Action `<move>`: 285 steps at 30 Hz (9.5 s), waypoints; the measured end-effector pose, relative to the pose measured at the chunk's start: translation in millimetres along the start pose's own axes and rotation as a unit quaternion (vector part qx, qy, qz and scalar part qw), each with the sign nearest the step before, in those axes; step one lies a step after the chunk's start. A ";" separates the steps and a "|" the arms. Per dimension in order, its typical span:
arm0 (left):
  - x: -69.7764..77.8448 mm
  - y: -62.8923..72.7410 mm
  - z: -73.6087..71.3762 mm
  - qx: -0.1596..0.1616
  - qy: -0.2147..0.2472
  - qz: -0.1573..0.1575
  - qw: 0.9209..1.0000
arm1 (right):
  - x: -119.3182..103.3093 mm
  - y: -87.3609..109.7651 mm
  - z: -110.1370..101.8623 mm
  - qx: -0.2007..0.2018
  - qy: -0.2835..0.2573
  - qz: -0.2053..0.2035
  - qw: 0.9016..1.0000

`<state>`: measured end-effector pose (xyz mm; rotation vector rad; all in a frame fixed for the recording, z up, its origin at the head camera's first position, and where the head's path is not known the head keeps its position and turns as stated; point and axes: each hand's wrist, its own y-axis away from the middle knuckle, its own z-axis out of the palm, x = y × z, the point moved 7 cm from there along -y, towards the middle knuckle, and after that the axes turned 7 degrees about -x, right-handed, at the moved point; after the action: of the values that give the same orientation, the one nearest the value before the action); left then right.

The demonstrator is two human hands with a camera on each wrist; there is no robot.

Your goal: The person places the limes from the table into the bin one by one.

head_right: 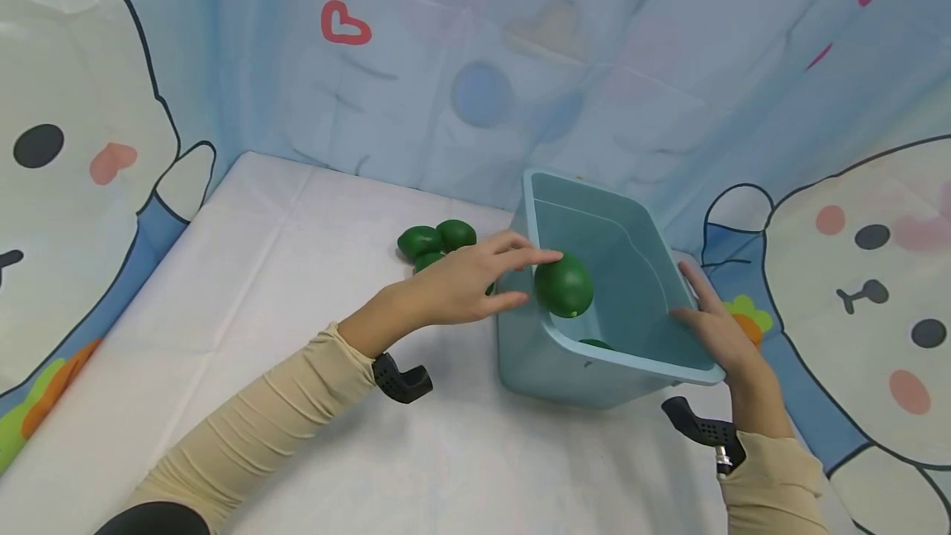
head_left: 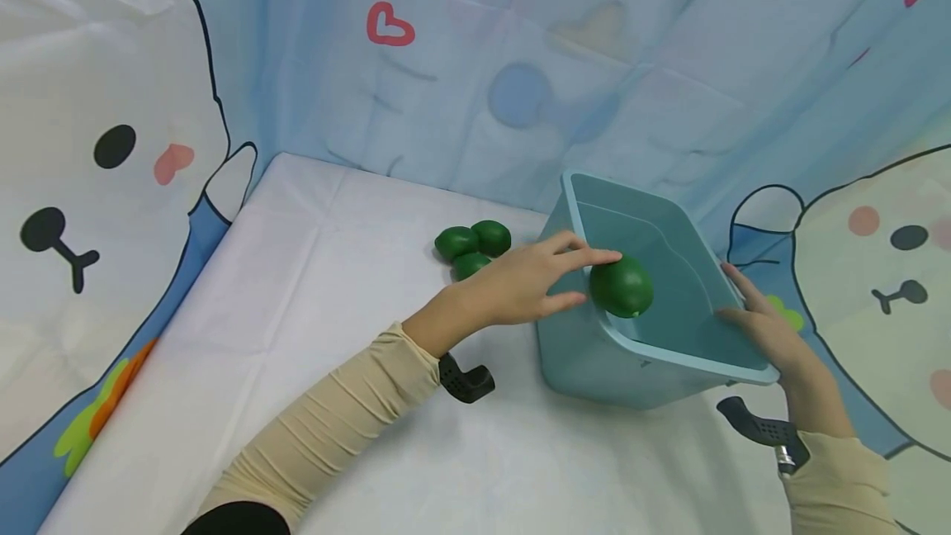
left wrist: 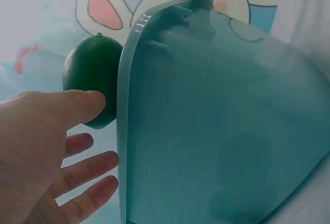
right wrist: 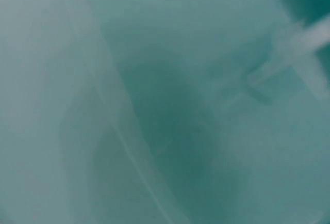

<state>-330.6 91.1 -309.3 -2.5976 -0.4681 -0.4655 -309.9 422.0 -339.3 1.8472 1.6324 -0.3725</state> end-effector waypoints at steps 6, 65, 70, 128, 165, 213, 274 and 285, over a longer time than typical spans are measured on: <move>-0.4 -0.5 6.5 -0.022 -0.026 -0.009 0.999 | -1.8 -0.6 -0.8 0.001 0.000 0.001 1.000; -93.9 23.5 -8.1 -0.065 -0.039 -0.225 0.971 | 0.0 -0.6 -0.3 0.004 0.009 0.010 1.000; -98.1 25.0 -2.5 -0.083 -0.039 -0.244 0.965 | 1.5 -0.2 0.0 0.005 0.010 0.011 1.000; -115.3 26.1 28.6 -0.147 -0.072 -0.258 0.952 | 1.9 0.1 0.5 0.003 -0.005 0.009 1.000; -124.5 30.2 35.9 -0.156 -0.086 -0.275 0.945 | 1.8 0.5 0.0 0.007 0.000 0.013 1.000; -120.6 35.3 45.6 -0.213 -0.062 -0.263 0.939 | 3.9 -1.4 0.8 0.006 -0.009 0.005 1.000; -120.9 33.8 4.0 -0.106 -0.035 -0.272 0.956 | 2.2 -1.6 -0.7 0.003 -0.011 0.008 1.000; -116.7 30.7 -2.8 -0.081 -0.040 -0.269 0.959 | 1.1 -1.1 -0.1 0.005 -0.008 0.005 1.000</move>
<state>-422.4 35.6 -364.7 -2.6276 -1.2245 -0.5939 -310.7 423.0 -340.2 1.8546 1.6138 -0.3907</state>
